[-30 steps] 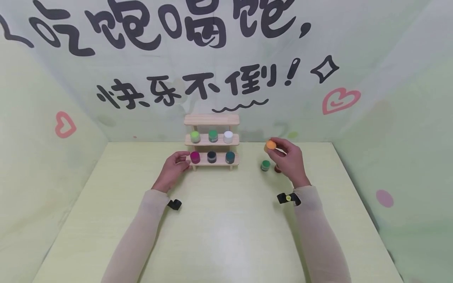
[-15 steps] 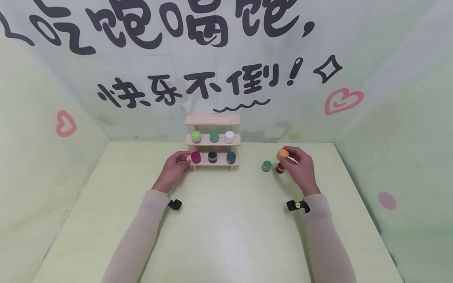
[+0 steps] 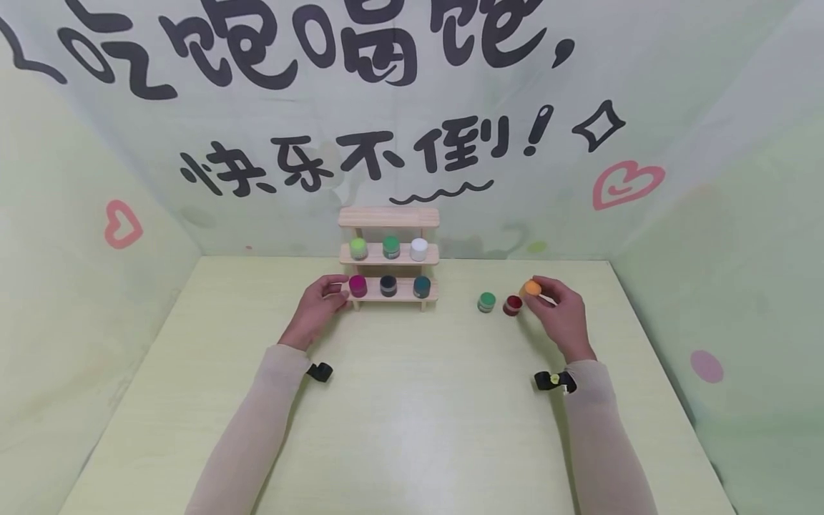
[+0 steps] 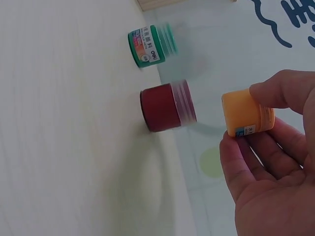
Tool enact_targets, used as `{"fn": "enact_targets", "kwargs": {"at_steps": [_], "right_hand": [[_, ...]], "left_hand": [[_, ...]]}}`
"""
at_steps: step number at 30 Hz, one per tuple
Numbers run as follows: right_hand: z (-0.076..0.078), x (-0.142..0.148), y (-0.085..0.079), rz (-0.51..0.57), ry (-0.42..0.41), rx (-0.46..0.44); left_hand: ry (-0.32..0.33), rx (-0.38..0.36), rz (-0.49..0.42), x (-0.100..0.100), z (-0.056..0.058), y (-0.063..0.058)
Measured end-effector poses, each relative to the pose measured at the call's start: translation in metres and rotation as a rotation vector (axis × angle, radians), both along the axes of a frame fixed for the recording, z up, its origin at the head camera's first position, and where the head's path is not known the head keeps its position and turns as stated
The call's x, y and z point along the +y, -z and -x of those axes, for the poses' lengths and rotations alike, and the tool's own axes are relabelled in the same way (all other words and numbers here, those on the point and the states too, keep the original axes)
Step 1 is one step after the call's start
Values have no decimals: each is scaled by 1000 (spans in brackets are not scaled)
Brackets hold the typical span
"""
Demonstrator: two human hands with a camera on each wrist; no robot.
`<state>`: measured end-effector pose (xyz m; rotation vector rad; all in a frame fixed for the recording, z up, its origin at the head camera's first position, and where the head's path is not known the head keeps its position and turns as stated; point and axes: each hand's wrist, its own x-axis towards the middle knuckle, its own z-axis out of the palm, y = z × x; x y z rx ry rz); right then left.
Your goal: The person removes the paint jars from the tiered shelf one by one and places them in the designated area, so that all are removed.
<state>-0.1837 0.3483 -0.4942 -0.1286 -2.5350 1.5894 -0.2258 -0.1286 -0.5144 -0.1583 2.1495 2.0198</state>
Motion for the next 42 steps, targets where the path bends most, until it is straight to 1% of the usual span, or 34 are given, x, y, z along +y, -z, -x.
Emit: {"fn": "enact_targets", "kwargs": {"at_steps": [5,9,14,17,27,31,37,42], "right_hand": [[-5,7,7,-23,9,-9],[-8,13,13,-72,3,-31],[-9,20,18,-135,6,-72],[-8,22,20,-152,-2,-90],[-9,28,20,-217,-32,-130],[-9,28,19,-215,-43,-140],[-10,28,17,-229,-69,-125],[-11,29,17,-219,-72,-120]], "left_hand": [[-6,11,8,-1,-1,0],[-6,16,3,-2,-1,2],[-6,11,6,-2,-1,2],[-8,9,8,-2,-2,1],[-8,4,3,-1,-1,0],[-5,3,16,-1,-1,0],[-4,-1,21,-1,-1,-2],[-4,-8,11,0,-1,-2]]}}
